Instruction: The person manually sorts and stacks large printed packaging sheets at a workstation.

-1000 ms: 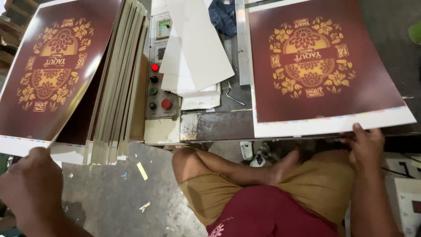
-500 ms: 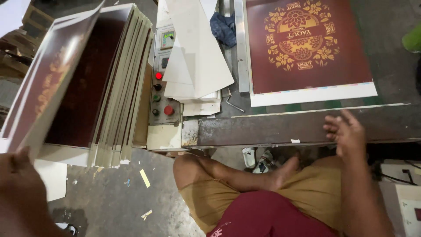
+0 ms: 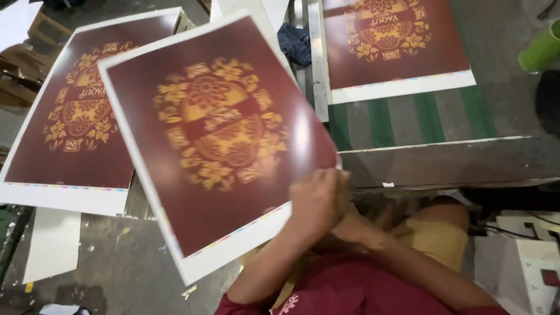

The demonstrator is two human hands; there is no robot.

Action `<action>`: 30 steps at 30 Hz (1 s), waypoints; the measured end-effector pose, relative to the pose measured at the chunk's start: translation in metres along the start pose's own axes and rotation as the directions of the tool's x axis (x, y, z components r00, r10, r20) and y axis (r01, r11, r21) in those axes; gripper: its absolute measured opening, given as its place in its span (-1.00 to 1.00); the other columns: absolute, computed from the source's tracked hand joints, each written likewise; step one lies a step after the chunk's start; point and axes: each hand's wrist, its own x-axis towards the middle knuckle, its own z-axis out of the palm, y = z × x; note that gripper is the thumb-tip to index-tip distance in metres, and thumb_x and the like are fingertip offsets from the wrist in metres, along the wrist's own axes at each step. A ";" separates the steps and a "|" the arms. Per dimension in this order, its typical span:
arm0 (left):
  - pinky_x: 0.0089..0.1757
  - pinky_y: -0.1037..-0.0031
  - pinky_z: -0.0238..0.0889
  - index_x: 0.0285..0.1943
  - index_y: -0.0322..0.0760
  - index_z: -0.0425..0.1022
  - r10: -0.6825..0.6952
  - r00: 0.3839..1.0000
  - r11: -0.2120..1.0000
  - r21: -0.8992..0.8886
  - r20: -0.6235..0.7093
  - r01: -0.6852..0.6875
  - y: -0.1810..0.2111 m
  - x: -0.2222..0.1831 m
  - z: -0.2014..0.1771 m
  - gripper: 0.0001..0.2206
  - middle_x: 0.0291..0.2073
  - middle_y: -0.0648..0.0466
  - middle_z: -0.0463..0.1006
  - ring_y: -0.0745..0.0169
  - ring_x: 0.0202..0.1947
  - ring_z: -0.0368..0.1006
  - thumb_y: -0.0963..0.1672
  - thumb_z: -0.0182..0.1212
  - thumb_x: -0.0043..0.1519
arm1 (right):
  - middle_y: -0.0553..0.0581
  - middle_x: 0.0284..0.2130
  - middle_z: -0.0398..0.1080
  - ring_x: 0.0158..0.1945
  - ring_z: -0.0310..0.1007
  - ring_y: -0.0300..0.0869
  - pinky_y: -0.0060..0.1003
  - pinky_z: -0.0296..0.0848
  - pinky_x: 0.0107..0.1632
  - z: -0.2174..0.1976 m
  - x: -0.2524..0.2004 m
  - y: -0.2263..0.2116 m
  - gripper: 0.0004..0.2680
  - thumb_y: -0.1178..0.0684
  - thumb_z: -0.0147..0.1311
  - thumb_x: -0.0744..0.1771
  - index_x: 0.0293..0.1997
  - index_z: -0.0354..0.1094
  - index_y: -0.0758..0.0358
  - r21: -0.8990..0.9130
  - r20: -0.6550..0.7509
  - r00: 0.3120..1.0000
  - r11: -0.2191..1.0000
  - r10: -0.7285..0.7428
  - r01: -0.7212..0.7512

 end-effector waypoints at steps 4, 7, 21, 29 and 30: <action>-0.27 0.17 0.36 -0.10 -0.37 0.49 0.149 0.989 0.978 -0.146 -0.008 -0.149 0.008 -0.002 -0.002 -0.78 -0.33 -0.09 0.55 -0.08 -0.36 0.52 -0.11 0.34 0.24 | 0.11 -0.15 0.56 -0.06 0.55 -0.07 -0.12 0.54 -0.07 -0.011 -0.006 0.083 -0.81 0.11 0.14 0.32 0.01 0.44 0.27 -0.048 -0.140 0.990 0.999 -0.032 0.025; -0.21 0.15 0.37 -0.13 -0.35 0.52 0.080 0.996 0.987 -0.134 -0.039 -0.084 -0.012 0.001 -0.038 -0.82 -0.31 -0.09 0.59 -0.08 -0.33 0.53 -0.15 0.35 0.19 | 0.11 -0.22 0.55 -0.15 0.55 -0.11 -0.18 0.54 -0.15 -0.037 -0.012 0.075 -0.87 0.12 0.12 0.35 -0.04 0.43 0.29 0.320 -0.355 0.929 0.947 0.101 0.019; 0.31 -0.04 0.00 0.47 -0.63 0.27 -0.421 0.722 0.515 0.510 -0.549 0.688 -0.203 -0.110 -0.177 -0.42 0.41 -0.46 0.28 -0.48 0.44 0.13 -0.04 0.25 0.43 | 0.12 0.17 0.39 0.26 0.41 -0.11 -0.21 0.47 0.33 -0.207 -0.118 0.125 -0.70 0.34 -0.03 0.48 0.44 0.24 0.38 0.189 -0.878 0.478 0.929 0.014 0.319; 0.30 -0.02 0.08 0.40 -0.59 0.40 -0.436 0.795 0.437 0.674 -0.421 0.596 -0.204 -0.117 -0.175 -0.45 0.32 -0.37 0.45 -0.30 0.40 0.30 0.07 0.06 0.55 | 0.11 0.14 0.40 0.19 0.43 -0.08 -0.18 0.47 0.21 -0.228 -0.181 0.183 -0.71 0.02 -0.14 0.56 0.46 0.18 0.37 0.389 -0.856 0.420 0.910 0.302 0.140; 0.30 -0.02 0.08 0.40 -0.59 0.40 -0.436 0.801 0.445 0.675 -0.411 0.589 -0.201 -0.118 -0.175 -0.45 0.32 -0.37 0.45 -0.30 0.40 0.30 0.07 0.06 0.55 | 0.11 0.14 0.40 0.19 0.43 -0.08 -0.18 0.47 0.21 -0.222 -0.178 0.178 -0.71 0.02 -0.14 0.56 0.46 0.18 0.37 0.391 -0.859 0.410 0.910 0.307 0.137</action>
